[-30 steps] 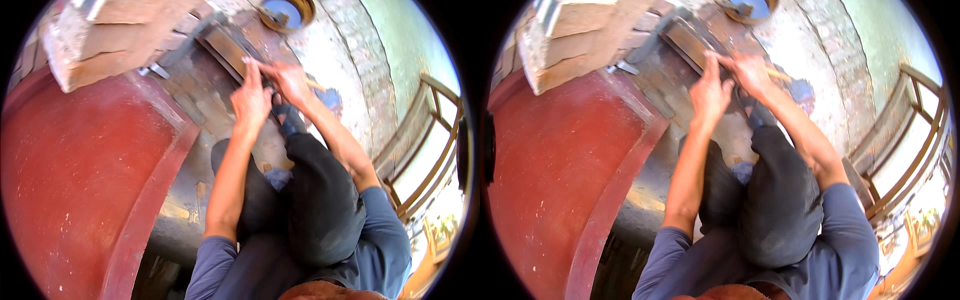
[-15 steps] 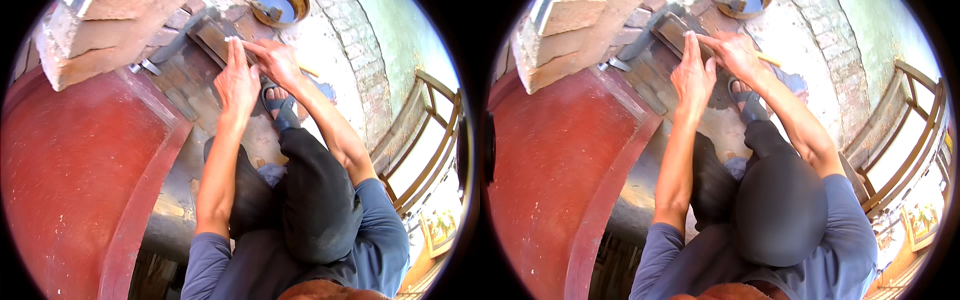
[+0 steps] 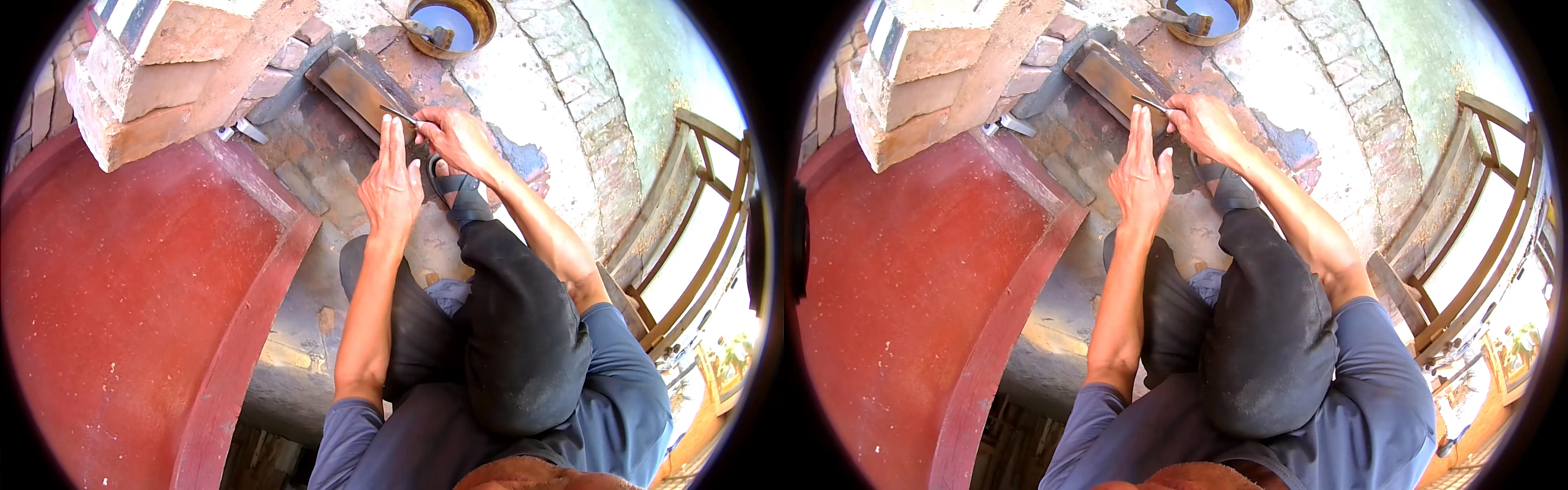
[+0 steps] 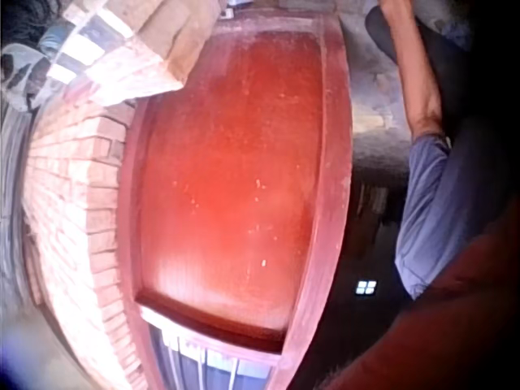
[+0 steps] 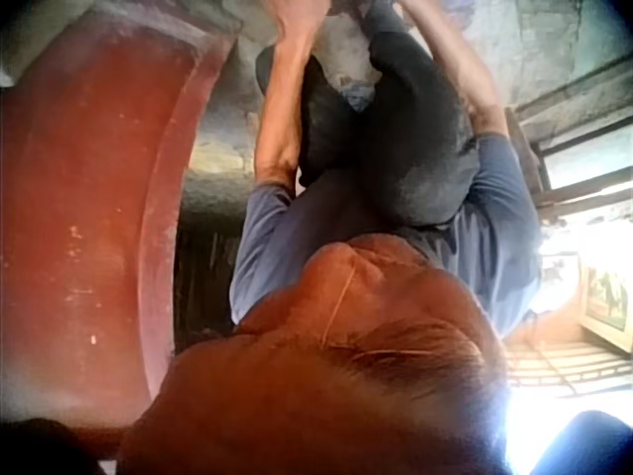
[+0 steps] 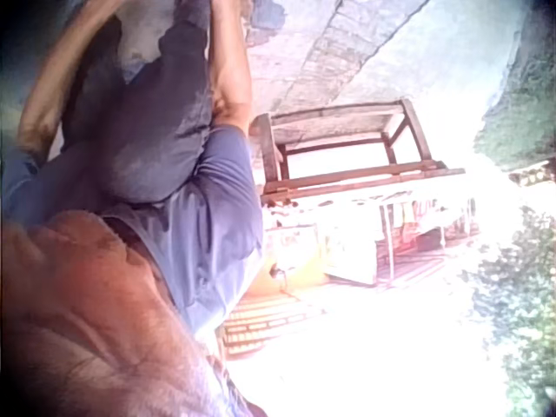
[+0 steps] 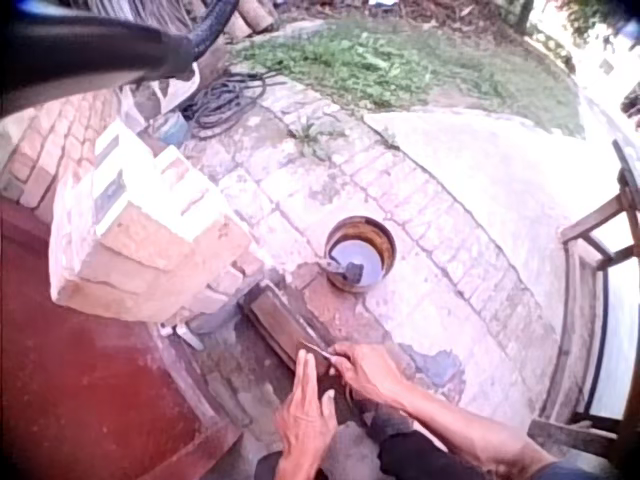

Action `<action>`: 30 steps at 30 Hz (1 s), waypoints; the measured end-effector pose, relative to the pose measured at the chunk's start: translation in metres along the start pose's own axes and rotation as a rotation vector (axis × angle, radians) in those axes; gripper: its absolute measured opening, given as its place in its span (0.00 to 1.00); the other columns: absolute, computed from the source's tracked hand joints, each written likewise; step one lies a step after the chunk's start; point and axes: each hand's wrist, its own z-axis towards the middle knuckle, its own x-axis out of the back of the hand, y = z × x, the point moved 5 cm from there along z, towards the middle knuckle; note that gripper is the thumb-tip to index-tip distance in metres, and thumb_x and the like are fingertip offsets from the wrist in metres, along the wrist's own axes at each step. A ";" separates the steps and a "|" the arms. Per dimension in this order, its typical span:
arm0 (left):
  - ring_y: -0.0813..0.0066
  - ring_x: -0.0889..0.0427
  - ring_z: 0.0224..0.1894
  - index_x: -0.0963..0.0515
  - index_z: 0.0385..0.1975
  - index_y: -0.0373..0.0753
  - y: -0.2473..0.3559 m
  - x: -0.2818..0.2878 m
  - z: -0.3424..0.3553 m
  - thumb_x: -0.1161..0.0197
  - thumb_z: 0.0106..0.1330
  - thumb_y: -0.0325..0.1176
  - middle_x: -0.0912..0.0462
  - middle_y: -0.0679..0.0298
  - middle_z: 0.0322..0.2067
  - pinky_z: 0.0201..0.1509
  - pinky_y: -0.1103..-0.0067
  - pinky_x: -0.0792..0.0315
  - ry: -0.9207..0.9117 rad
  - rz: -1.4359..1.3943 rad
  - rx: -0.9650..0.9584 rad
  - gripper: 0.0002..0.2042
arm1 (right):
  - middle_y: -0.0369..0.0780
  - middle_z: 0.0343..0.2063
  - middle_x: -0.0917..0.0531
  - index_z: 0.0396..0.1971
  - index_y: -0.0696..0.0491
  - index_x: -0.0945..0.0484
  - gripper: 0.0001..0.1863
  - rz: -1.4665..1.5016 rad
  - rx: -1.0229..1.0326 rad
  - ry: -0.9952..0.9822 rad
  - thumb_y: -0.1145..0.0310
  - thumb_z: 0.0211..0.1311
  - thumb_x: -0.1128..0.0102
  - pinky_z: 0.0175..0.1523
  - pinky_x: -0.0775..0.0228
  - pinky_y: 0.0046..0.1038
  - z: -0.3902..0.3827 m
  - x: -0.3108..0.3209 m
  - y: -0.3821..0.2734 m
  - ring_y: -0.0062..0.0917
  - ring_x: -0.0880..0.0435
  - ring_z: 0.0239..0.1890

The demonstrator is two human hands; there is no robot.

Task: The person sits on the ground and sharpens several small metal tools by rubbing them against a wet sharpening stone. They periodically dip a brush into a water bowl to wet the stone and inspect the tool edges between sharpening strokes.

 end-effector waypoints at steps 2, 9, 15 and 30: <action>0.53 0.14 0.61 0.42 0.81 0.44 -0.004 -0.004 0.005 0.33 0.68 0.32 0.34 0.61 0.79 0.55 0.64 0.17 -0.048 0.033 0.012 0.40 | 0.42 0.30 0.09 0.44 0.59 0.14 0.12 0.063 -0.044 -0.064 0.67 0.75 0.44 0.39 0.19 0.35 0.005 -0.005 0.007 0.31 0.11 0.29; 0.50 0.13 0.57 0.48 0.83 0.43 -0.010 -0.013 0.013 0.33 0.68 0.33 0.36 0.60 0.80 0.50 0.62 0.16 -0.155 0.057 0.037 0.44 | 0.43 0.29 0.10 0.45 0.57 0.14 0.11 0.029 -0.120 -0.159 0.67 0.73 0.41 0.38 0.19 0.36 0.013 -0.011 0.013 0.31 0.10 0.28; 0.47 0.13 0.58 0.53 0.84 0.40 -0.006 -0.021 0.012 0.32 0.68 0.34 0.38 0.55 0.81 0.51 0.61 0.16 -0.169 0.037 0.033 0.47 | 0.47 0.32 0.11 0.59 0.49 0.17 0.20 -0.396 0.330 0.157 0.71 0.67 0.37 0.40 0.17 0.43 -0.009 -0.005 -0.002 0.44 0.09 0.35; 0.46 0.12 0.56 0.51 0.83 0.37 -0.003 -0.024 0.014 0.31 0.67 0.34 0.35 0.51 0.79 0.52 0.60 0.17 -0.068 0.030 0.004 0.47 | 0.47 0.33 0.15 0.67 0.44 0.18 0.30 -0.484 0.375 0.134 0.71 0.62 0.39 0.37 0.19 0.43 -0.019 -0.013 0.000 0.46 0.12 0.34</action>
